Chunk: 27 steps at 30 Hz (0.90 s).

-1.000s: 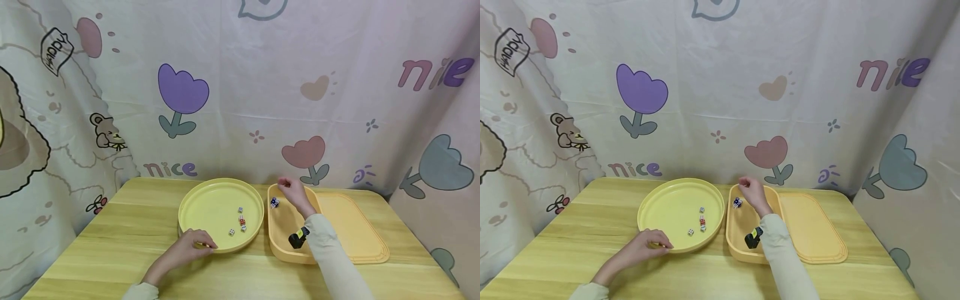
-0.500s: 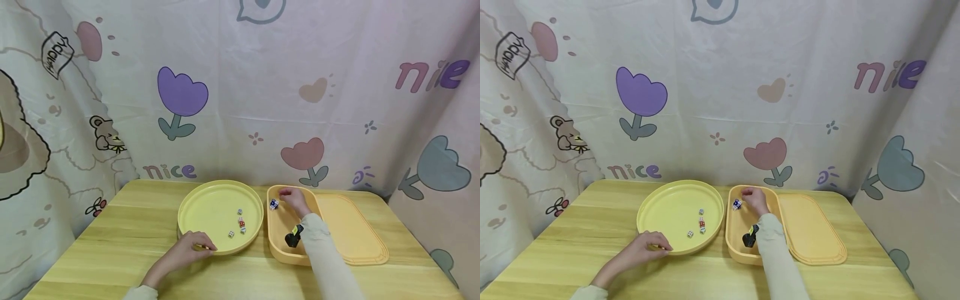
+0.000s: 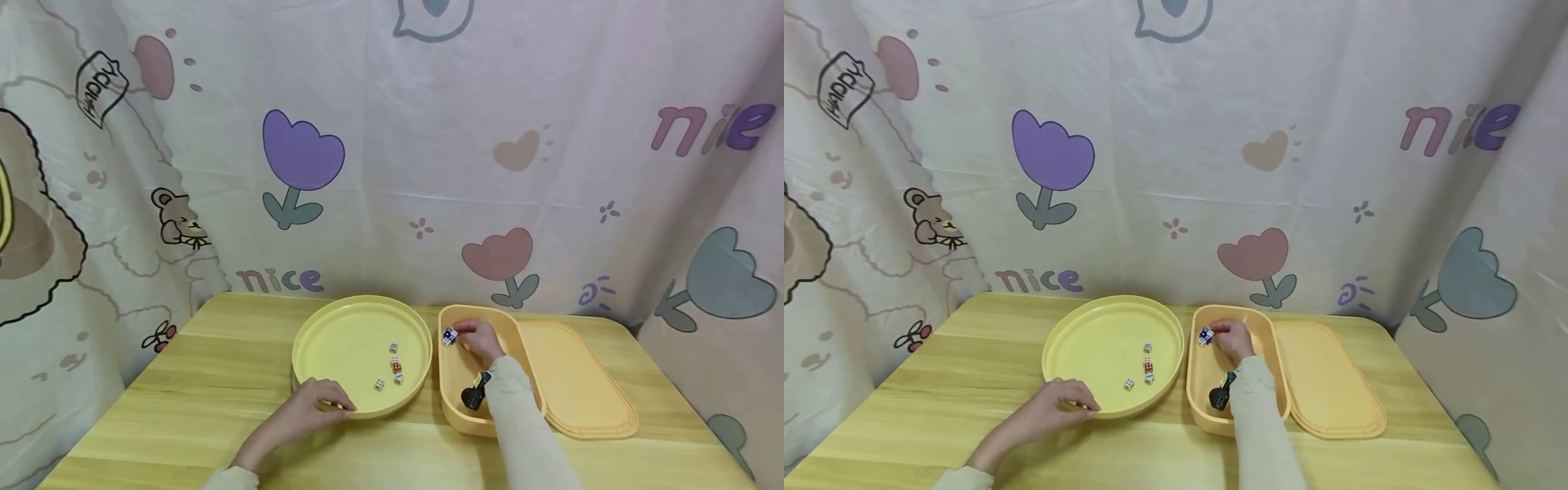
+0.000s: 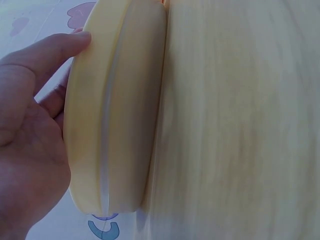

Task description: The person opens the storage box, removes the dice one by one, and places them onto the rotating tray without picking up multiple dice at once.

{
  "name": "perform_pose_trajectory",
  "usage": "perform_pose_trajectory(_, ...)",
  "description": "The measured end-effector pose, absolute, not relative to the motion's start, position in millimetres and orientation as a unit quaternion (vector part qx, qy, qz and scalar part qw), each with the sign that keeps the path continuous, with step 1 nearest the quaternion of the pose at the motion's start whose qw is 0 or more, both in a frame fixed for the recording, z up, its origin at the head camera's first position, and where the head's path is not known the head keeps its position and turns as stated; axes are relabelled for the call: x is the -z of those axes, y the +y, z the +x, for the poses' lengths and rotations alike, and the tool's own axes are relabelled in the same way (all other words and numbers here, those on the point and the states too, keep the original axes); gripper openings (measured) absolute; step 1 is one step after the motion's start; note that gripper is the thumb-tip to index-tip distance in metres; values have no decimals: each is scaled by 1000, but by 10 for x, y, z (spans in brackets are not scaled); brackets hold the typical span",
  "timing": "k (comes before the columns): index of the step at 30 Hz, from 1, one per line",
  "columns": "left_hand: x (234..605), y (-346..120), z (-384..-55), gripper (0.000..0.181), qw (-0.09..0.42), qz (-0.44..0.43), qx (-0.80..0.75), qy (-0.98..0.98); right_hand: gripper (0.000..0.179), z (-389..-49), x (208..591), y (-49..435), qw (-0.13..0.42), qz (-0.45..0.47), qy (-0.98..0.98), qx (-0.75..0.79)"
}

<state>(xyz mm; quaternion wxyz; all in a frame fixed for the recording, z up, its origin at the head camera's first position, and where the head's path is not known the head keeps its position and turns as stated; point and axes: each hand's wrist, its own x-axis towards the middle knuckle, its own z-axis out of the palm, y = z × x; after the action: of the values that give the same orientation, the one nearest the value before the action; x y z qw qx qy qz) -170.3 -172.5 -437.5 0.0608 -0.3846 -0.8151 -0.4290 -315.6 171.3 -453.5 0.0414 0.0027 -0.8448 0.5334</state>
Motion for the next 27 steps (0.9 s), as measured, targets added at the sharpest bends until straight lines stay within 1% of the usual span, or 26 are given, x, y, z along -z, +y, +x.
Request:
perform_pose_trajectory(6,4379,-1731,-1693,6,54,-376,424,-822,25,-3134,4586,1682,45,-2,-845,-532)
perform_pose_trajectory(16,4376,-1722,-1673,5,75,-358,399,-841,22,-3135,4596,1655,81,23,-868,-489)
perform_pose_trajectory(27,4362,-1715,-1681,5,78,-364,403,-836,17,-3160,4612,1655,82,14,-874,-478)
